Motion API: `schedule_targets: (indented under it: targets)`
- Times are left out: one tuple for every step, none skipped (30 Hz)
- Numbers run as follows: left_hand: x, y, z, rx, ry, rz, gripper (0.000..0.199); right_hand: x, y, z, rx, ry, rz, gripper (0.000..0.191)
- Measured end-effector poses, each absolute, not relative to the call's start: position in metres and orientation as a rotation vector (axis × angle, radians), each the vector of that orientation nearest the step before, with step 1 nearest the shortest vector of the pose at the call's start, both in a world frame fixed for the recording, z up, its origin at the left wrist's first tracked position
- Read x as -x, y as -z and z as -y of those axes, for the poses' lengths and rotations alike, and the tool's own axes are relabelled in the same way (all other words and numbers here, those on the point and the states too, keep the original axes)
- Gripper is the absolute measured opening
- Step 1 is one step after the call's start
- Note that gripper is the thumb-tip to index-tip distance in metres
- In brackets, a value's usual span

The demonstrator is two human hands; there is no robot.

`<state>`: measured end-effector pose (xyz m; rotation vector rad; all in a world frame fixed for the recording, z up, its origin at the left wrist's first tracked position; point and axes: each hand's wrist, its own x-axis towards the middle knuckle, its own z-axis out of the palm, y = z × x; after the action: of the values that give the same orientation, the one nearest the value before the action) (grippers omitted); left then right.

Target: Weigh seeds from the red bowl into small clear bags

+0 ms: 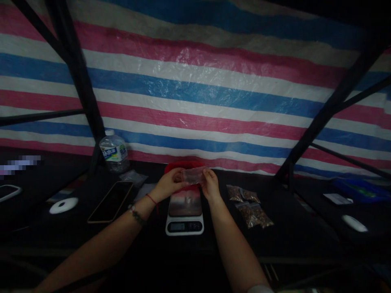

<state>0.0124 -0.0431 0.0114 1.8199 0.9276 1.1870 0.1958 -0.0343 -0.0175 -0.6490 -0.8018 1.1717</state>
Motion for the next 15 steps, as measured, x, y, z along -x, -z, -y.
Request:
schedule_targets:
  targets:
    - [-0.01,-0.016,0.045,-1.825,-1.157,-0.936,0.042,-0.196,0.017,0.035,0.635,-1.193,0.793,0.029]
    - [-0.005,-0.023,0.048,-1.837,-1.152,-0.973,0.035,-0.196,0.017,0.035,0.628,-1.21,0.778,0.029]
    - [0.003,-0.032,0.05,-1.859,-1.178,-1.042,0.03,-0.197,0.017,0.035,0.626,-1.22,0.758,0.029]
    - [0.013,-0.042,0.053,-1.903,-1.195,-1.112,0.029,-0.198,0.017,0.034,0.627,-1.223,0.736,0.029]
    - [0.026,-0.052,0.057,-1.964,-1.236,-1.205,0.029,-0.199,0.017,0.034,0.626,-1.221,0.711,0.029]
    - [0.041,-0.06,0.06,-2.052,-1.295,-1.316,0.03,-0.202,0.017,0.032,0.622,-1.215,0.686,0.028]
    - [0.056,-0.066,0.064,-2.165,-1.373,-1.433,0.031,-0.204,0.017,0.031,0.614,-1.207,0.661,0.026]
    - [0.072,-0.069,0.068,-2.332,-1.369,-1.516,0.031,-0.206,0.017,0.03,0.604,-1.198,0.64,0.025]
    - [0.086,-0.067,0.071,-2.484,-1.334,-1.587,0.031,-0.208,0.017,0.029,0.594,-1.194,0.625,0.024]
    - [0.098,-0.06,0.075,-2.608,-1.237,-1.636,0.032,-0.209,0.017,0.028,0.585,-1.195,0.616,0.023]
    - [0.108,-0.049,0.078,-2.691,-1.108,-1.683,0.034,-0.21,0.018,0.027,0.578,-1.2,0.612,0.022]
    - [0.116,-0.035,0.081,-2.741,-0.964,-1.698,0.034,-0.211,0.018,0.027,0.572,-1.206,0.612,0.022]
    - [0.122,-0.02,0.083,-2.777,-0.793,-1.65,0.033,-0.211,0.019,0.027,0.567,-1.211,0.614,0.021]
    - [0.126,-0.005,0.085,-2.78,-0.658,-1.6,0.031,-0.211,0.019,0.026,0.563,-1.215,0.618,0.021]
    - [0.129,0.009,0.087,-2.755,-0.531,-1.551,0.029,-0.211,0.019,0.026,0.561,-1.216,0.623,0.021]
